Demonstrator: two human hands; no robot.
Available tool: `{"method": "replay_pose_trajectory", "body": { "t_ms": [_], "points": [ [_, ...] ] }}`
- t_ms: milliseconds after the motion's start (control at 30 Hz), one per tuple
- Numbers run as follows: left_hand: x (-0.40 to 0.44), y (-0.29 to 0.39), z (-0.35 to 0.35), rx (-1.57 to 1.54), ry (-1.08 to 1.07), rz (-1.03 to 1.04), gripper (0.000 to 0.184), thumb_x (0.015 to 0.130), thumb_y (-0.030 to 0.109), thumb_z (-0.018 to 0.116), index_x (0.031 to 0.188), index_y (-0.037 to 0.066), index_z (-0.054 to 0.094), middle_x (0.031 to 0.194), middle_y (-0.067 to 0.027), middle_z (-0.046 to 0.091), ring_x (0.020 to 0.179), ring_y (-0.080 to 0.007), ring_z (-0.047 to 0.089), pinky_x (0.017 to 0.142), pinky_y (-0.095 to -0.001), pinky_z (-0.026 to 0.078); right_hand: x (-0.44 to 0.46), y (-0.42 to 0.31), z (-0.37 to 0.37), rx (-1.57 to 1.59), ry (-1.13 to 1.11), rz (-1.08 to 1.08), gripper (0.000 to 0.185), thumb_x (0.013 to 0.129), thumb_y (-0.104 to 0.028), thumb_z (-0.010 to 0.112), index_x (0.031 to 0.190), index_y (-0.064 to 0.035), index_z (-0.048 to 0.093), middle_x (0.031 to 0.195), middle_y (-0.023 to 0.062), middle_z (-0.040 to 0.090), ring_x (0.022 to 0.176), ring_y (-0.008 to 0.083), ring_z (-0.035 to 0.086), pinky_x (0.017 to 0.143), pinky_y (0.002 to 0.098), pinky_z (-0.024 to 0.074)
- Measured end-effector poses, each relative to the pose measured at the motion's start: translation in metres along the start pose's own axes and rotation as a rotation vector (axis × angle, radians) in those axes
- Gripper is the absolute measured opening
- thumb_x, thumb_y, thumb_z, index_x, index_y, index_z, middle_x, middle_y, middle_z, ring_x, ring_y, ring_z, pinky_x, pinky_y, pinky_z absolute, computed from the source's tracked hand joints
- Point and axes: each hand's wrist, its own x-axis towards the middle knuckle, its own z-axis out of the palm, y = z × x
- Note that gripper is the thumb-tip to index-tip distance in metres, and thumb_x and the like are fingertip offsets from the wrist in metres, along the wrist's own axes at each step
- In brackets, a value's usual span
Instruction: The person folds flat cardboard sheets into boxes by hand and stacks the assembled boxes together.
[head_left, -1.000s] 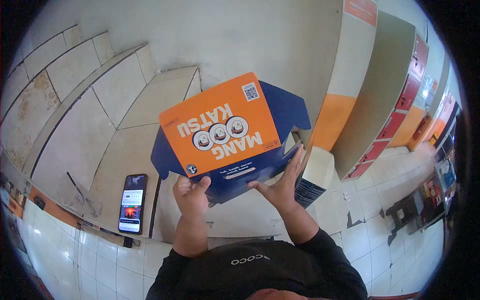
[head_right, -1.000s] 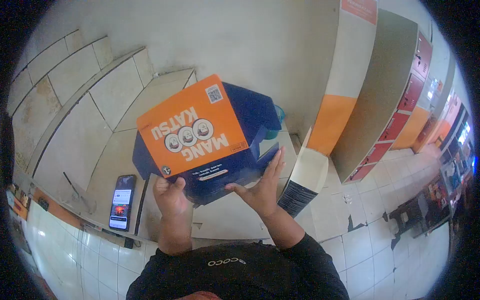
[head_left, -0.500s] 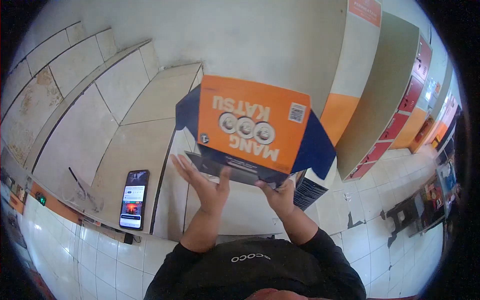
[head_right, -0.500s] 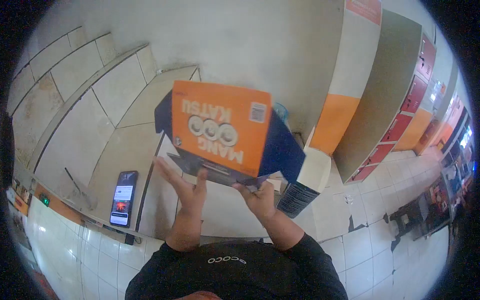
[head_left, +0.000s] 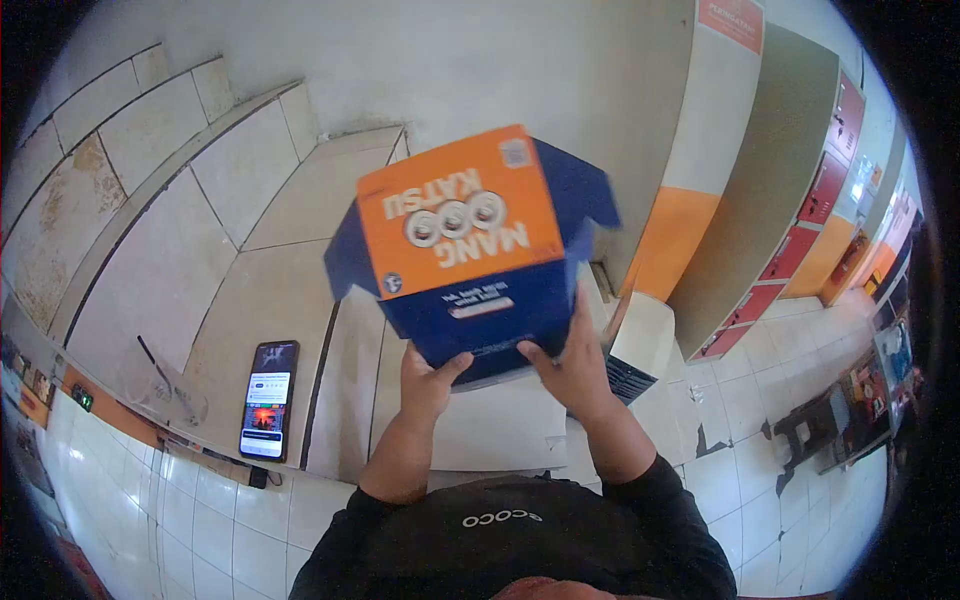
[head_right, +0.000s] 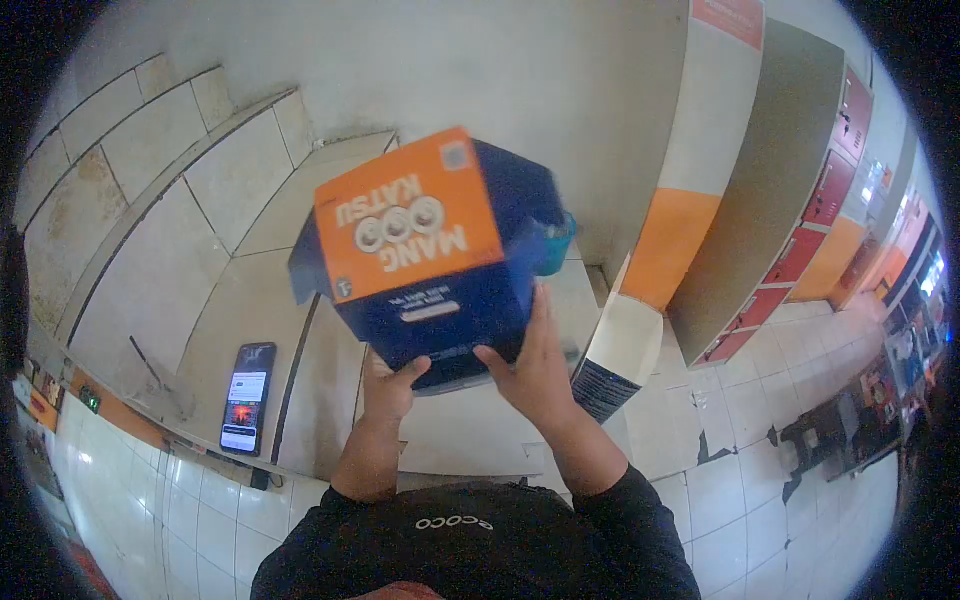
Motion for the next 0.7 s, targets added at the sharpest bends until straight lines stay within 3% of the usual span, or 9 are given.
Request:
{"method": "replay_pose_trajectory", "body": {
  "t_ms": [33,67,133,200,300,333,467,533,700],
  "points": [
    [0.000,-0.002,-0.003,-0.037,0.036,-0.019,0.060,0.071,0.002,0.073,0.122,-0.001,0.042,0.113,-0.0096,0.056,0.102,-0.0187,0.055,0.093,-0.0332,0.041,0.000,0.000,0.002,-0.247,0.057,-0.125,0.091,0.073,-0.032,0.072,0.134,0.0070,0.017,0.134,0.0357,0.027,0.128,0.0457,0.026,0.101,0.0579,0.0231],
    [0.003,-0.002,-0.008,-0.073,0.070,-0.037,0.057,0.071,-0.001,0.072,0.121,0.000,0.044,0.113,-0.0093,0.056,0.102,-0.0183,0.055,0.092,-0.0328,0.041,-0.003,0.000,0.005,-0.206,0.014,-0.121,0.101,0.072,-0.034,0.072,0.135,0.0093,0.007,0.141,0.0366,0.001,0.132,0.0494,0.005,0.102,0.0627,0.0067],
    [0.005,0.007,-0.012,-0.104,0.160,-0.039,0.051,0.072,-0.002,0.069,0.119,0.001,0.048,0.114,-0.0087,0.057,0.103,-0.0181,0.054,0.092,-0.0325,0.040,-0.011,0.004,0.012,-0.181,0.145,-0.125,0.104,0.070,-0.035,0.073,0.136,0.0088,0.006,0.140,0.0366,0.002,0.132,0.0490,0.007,0.102,0.0625,0.0083],
    [0.008,0.026,-0.012,-0.184,0.084,-0.032,0.052,0.072,-0.002,0.069,0.120,0.002,0.048,0.114,-0.0088,0.057,0.104,-0.0188,0.053,0.093,-0.0336,0.039,-0.017,0.014,0.021,-0.166,0.210,-0.084,0.112,0.065,-0.036,0.078,0.136,0.0086,0.003,0.141,0.0361,0.001,0.133,0.0479,0.008,0.104,0.0584,0.0129],
    [0.008,0.026,-0.021,-0.210,0.046,-0.063,0.051,0.073,-0.002,0.068,0.120,0.001,0.047,0.114,-0.0089,0.056,0.104,-0.0205,0.053,0.094,-0.0349,0.038,-0.014,0.025,0.025,0.206,0.128,-0.143,0.120,0.061,-0.040,0.080,0.139,0.0046,0.000,0.141,0.0323,0.010,0.134,0.0384,0.015,0.108,0.0454,0.0162],
    [0.005,0.027,-0.021,-0.190,0.049,-0.066,0.052,0.073,-0.002,0.068,0.120,0.000,0.047,0.114,-0.0091,0.056,0.104,-0.0207,0.053,0.094,-0.0350,0.038,-0.014,0.021,0.023,0.240,0.106,-0.128,0.118,0.058,-0.038,0.083,0.139,0.0041,0.007,0.137,0.0297,0.026,0.128,0.0340,0.031,0.104,0.0384,0.0270],
    [0.003,0.037,-0.009,-0.046,0.106,0.020,0.058,0.073,0.002,0.070,0.123,-0.001,0.041,0.114,-0.0110,0.055,0.103,-0.0209,0.053,0.093,-0.0360,0.038,-0.012,0.023,0.015,0.382,-0.206,0.059,0.090,0.065,-0.031,0.081,0.130,0.0037,0.030,0.117,0.0211,0.051,0.107,0.0266,0.053,0.091,0.0356,0.0413],
    [0.004,0.038,-0.009,0.267,0.165,0.101,0.062,0.074,0.009,0.070,0.126,-0.002,0.037,0.117,-0.0154,0.052,0.106,-0.0246,0.051,0.095,-0.0381,0.037,-0.017,0.020,0.017,0.488,-0.311,0.197,0.068,0.070,-0.030,0.078,0.120,0.0037,0.047,0.105,0.0176,0.060,0.100,0.0265,0.058,0.085,0.0350,0.0446],
    [0.005,0.039,-0.009,1.306,0.176,0.436,0.082,0.078,0.037,0.067,0.135,-0.003,0.023,0.135,-0.0246,0.029,0.127,-0.0354,0.026,0.102,-0.0530,0.020,-0.032,0.026,0.028,0.793,-0.274,0.126,0.038,0.082,-0.017,0.066,0.113,0.0009,0.054,0.091,0.0059,0.065,0.084,0.0160,0.059,0.079,0.0298,0.0463]
  ]
}}
